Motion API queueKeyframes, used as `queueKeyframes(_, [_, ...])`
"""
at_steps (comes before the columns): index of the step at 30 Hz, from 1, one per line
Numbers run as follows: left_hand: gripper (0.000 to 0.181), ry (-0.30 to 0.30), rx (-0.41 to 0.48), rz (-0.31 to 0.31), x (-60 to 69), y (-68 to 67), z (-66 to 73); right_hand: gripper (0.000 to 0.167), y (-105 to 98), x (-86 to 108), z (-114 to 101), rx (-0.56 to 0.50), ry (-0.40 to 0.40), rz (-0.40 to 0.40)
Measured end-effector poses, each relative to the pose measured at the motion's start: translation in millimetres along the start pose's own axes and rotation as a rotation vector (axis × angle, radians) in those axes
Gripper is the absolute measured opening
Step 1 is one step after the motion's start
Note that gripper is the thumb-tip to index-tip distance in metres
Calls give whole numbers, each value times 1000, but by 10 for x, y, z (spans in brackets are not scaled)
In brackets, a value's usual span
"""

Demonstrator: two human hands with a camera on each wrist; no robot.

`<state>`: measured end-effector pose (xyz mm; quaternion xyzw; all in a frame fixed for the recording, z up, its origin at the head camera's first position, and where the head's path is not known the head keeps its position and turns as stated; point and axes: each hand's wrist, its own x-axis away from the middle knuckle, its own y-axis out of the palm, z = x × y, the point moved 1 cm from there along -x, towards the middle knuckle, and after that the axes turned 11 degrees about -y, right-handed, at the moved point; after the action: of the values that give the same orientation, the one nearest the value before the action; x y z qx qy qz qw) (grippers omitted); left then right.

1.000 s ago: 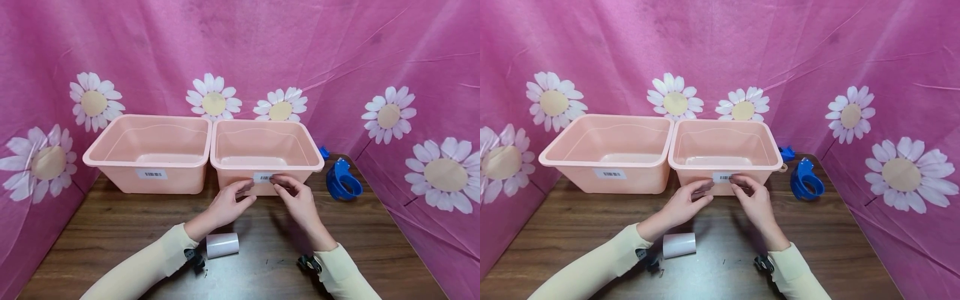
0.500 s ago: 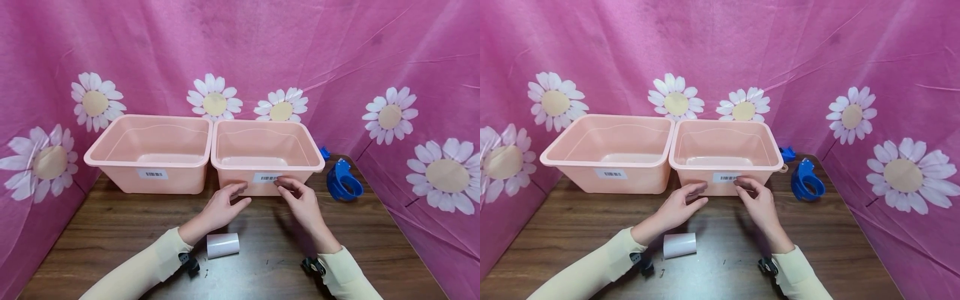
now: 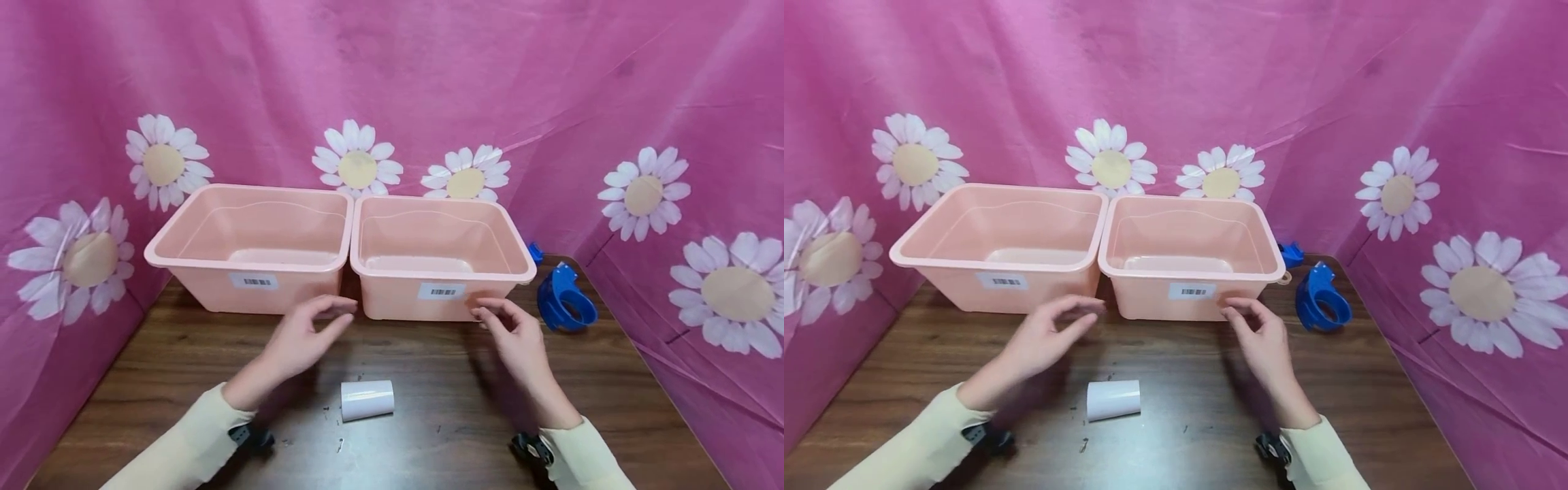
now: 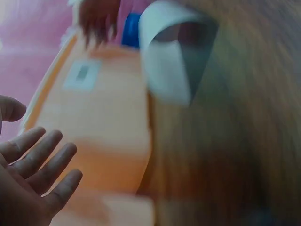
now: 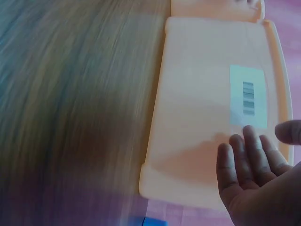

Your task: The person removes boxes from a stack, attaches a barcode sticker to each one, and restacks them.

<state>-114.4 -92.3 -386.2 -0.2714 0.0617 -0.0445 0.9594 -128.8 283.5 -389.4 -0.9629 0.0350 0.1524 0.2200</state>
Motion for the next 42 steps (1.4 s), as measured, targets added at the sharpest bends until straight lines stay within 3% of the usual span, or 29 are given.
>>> queueKeyframes(2, [27,-3,-34,73,53,-229,-38,32,-99,10,-8,-22,26,56])
queueKeyframes(5, [21,34,-43,230,113,-577,-103,34,-269,4,-34,-27,69,132])
queueKeyframes(9, [15,70,2,501,161,-1033,-212,27,-521,-65,-79,47,82,188])
queueKeyframes(13, [16,51,24,761,165,-1482,-376,18,-743,-192,-130,98,57,212])
queueKeyframes(16, [26,12,46,881,133,-1774,-536,16,-865,-300,-171,126,22,197])
queueKeyframes(18, [33,-40,79,908,103,-1931,-644,15,-929,-371,-190,151,0,171])
queueKeyframes(21, [45,-134,126,847,56,-2110,-803,13,-988,-483,-212,154,-21,126])
queueKeyframes(24, [57,-191,168,696,16,-2230,-959,20,-1005,-592,-219,156,-10,81])
queueKeyframes(28, [68,-157,281,474,-8,-2322,-1158,42,-992,-720,-212,185,23,12])
queueKeyframes(32, [75,-102,424,318,-10,-2347,-1314,59,-972,-813,-197,195,58,-41])
queueKeyframes(36, [77,-72,508,249,-15,-2341,-1380,66,-965,-874,-171,202,90,-96])
queueKeyframes(42, [69,-75,616,201,-37,-2321,-1386,74,-957,-948,-136,161,138,-206])
